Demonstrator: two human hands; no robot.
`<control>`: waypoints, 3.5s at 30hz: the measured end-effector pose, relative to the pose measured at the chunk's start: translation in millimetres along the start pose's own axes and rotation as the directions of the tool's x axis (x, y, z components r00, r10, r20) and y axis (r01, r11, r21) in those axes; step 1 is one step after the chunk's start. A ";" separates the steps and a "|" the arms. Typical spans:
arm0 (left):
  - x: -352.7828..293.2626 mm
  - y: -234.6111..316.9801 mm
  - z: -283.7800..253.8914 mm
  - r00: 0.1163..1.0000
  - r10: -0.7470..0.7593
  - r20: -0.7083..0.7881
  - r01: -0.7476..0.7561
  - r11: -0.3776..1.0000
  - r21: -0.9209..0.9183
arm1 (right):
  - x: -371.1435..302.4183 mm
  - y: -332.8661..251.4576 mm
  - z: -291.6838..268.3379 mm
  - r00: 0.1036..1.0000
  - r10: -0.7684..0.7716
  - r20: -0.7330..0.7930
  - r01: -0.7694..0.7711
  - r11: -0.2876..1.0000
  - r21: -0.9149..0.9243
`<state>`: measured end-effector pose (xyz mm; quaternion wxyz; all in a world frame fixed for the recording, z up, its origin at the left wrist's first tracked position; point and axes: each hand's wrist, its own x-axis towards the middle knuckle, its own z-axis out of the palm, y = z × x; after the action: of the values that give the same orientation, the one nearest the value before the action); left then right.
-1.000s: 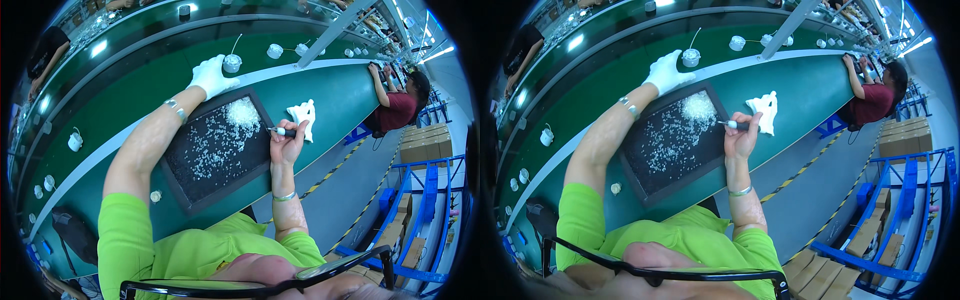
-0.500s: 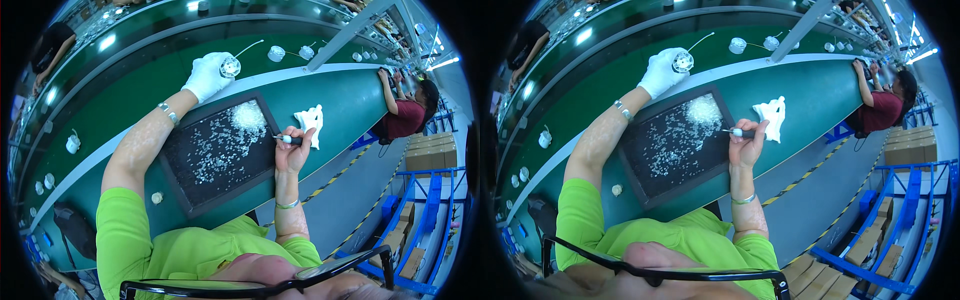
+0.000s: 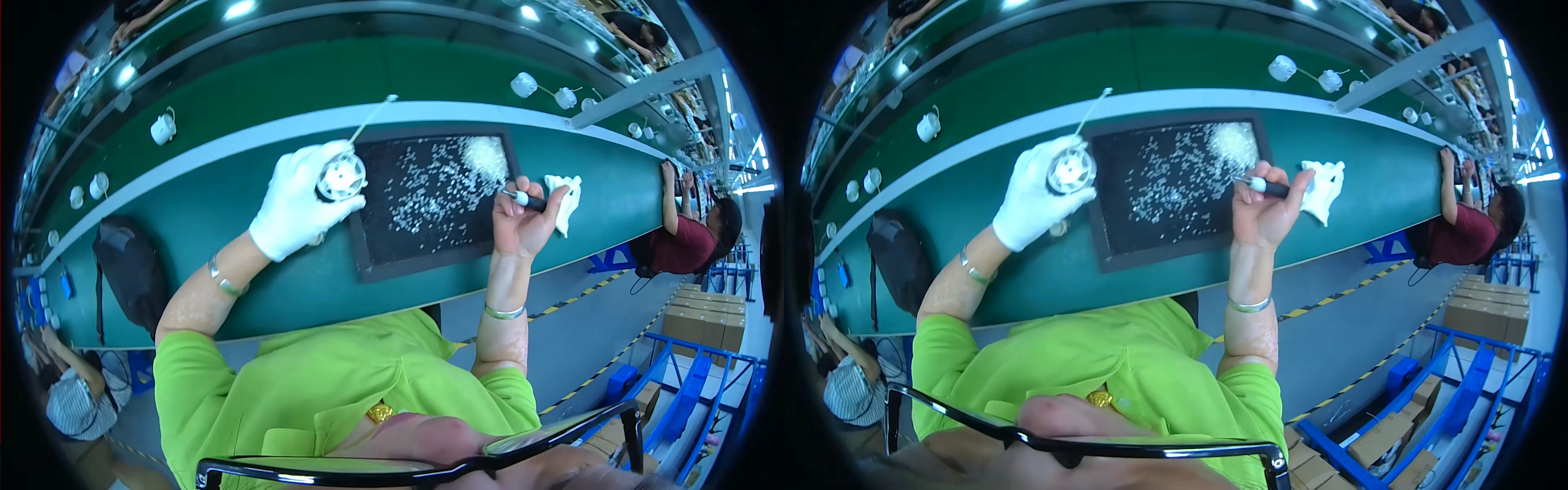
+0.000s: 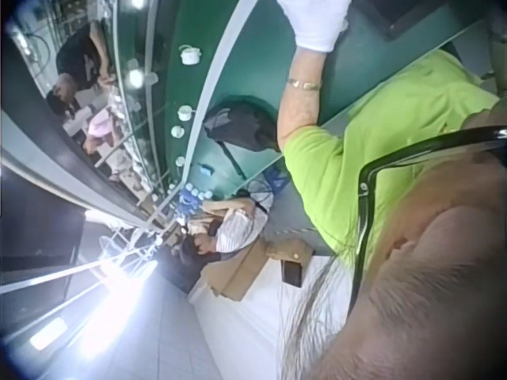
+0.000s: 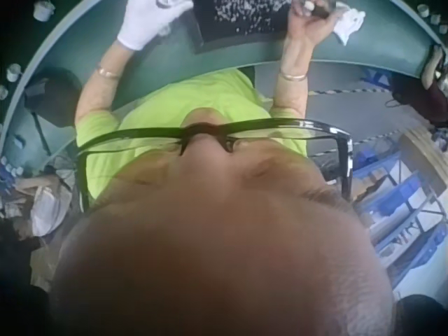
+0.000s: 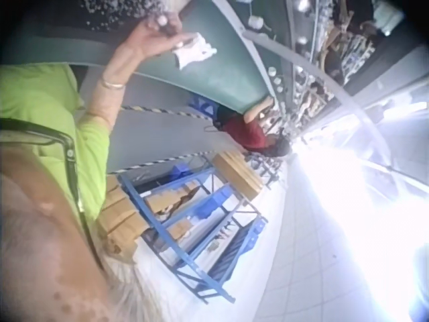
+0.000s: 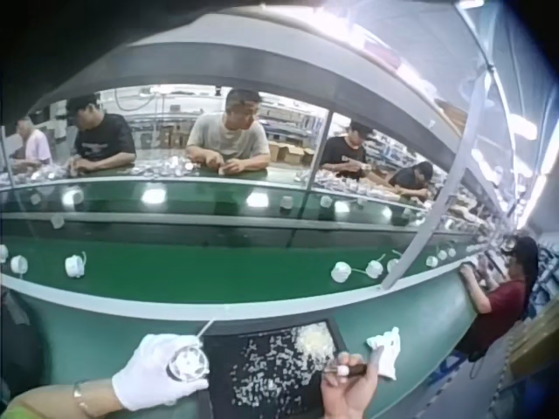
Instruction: Applying adhesive to small electronic components at a manual assembly station.
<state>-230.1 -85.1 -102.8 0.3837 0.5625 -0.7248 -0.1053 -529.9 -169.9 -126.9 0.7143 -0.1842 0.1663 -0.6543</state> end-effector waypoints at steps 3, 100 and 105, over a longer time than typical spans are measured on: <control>-48.5 -10.5 0.8 0.999 -0.047 -0.027 0.049 0.993 0.111 | -8.7 30.0 25.8 0.985 0.166 -0.045 -0.166 0.986 -0.001; 6.4 -38.0 -24.3 0.937 -0.344 -0.063 0.324 0.922 -0.211 | -5.9 71.5 40.0 0.844 -0.241 0.479 0.528 0.530 -0.663; 55.1 -155.1 -38.1 0.907 -0.385 -0.168 0.410 0.723 0.556 | 12.0 -14.0 -45.3 0.858 -0.507 0.087 0.370 0.492 -0.788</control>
<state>-94.4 -177.4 -143.2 0.1770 0.7960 -0.5765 0.0519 -562.8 -184.9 -159.8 0.3544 -0.4601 0.4369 -0.6869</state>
